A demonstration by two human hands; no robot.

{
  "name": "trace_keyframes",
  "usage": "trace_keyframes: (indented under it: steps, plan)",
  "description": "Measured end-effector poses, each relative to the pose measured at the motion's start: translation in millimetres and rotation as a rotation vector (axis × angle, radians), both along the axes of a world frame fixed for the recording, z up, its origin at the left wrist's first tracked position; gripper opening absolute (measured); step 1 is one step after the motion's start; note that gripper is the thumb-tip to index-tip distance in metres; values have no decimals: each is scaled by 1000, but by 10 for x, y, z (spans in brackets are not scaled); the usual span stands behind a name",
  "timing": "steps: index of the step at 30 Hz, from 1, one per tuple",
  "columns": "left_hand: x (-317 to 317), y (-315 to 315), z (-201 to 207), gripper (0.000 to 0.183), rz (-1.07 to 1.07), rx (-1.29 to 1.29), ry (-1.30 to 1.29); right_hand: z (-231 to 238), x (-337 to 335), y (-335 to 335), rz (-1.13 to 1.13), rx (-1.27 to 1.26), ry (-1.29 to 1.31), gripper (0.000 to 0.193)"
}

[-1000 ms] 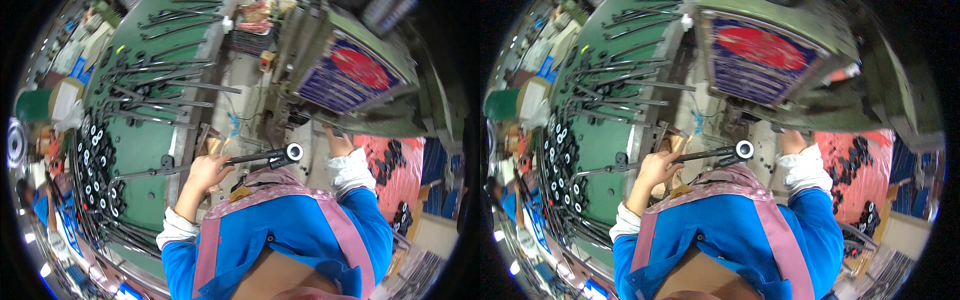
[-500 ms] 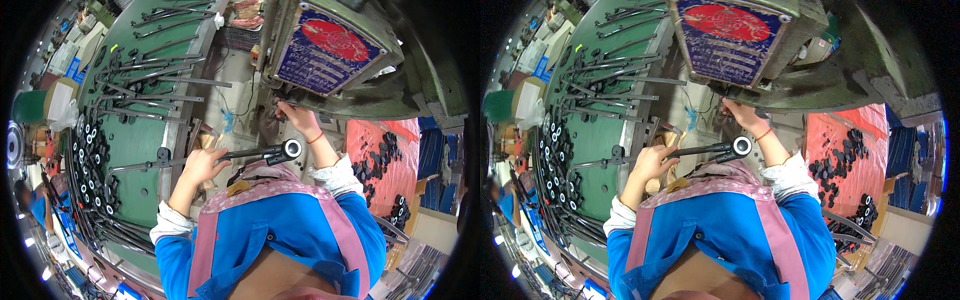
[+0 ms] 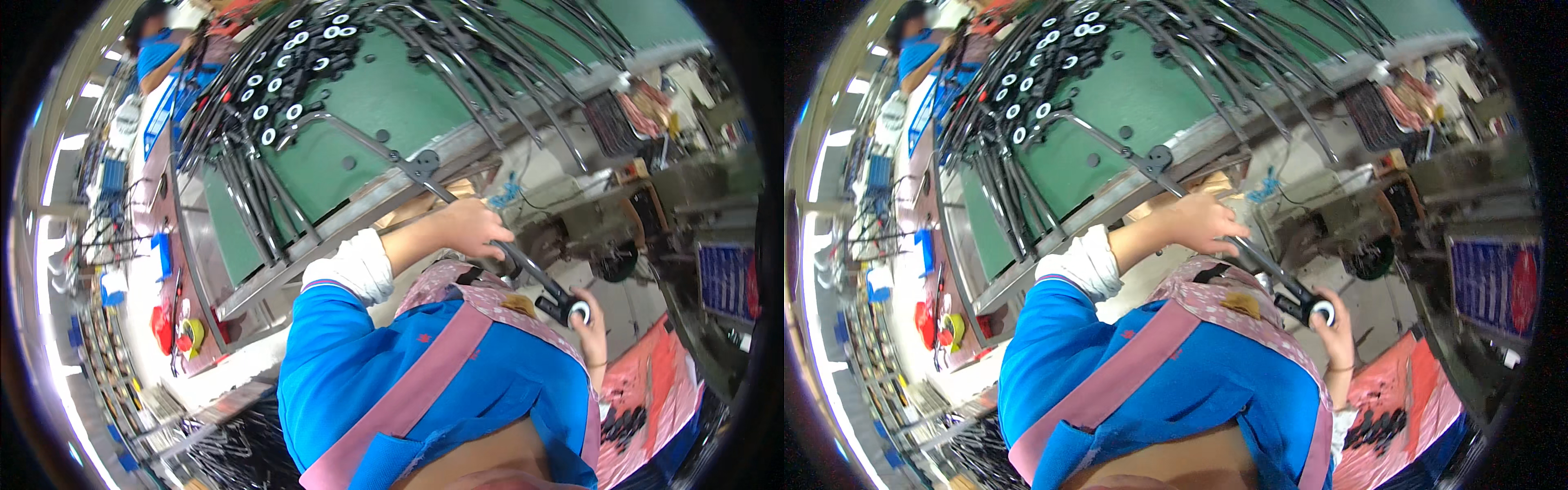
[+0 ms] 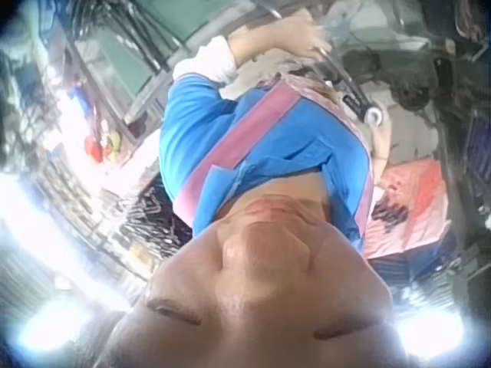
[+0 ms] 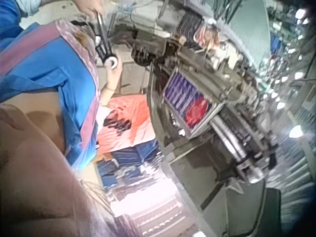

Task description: The person repeatedly picks up metal rods and small black components, inserts them into a press machine, and removes the assembled parts. They place finished assemblies onto a nearby rack and continue the cycle with new components.

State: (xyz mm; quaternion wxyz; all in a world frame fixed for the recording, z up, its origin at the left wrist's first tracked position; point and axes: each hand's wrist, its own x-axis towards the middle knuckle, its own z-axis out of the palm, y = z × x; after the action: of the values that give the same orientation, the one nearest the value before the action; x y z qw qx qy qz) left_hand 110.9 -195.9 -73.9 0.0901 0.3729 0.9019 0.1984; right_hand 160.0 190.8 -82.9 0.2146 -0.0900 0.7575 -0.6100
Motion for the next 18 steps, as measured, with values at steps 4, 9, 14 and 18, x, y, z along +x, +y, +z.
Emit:
trace_keyframes:
  steps: [4, 9, 14, 18]
  plan:
    - [118, -170, -73, 37, -29, 56, 12, -190, 270, -264, -23, -7, -173, 38]
    - [305, -894, -200, 32, 373, 380, 429, -215, 241, -666, -215, -18, -229, 23]
    - [1145, -2683, -255, 26, 918, -545, 108, -115, 125, -1078, -299, -147, -247, 18]
    - [1786, -3574, -445, 25, 917, -812, -148, -134, 24, -1451, -365, -116, -222, 21]
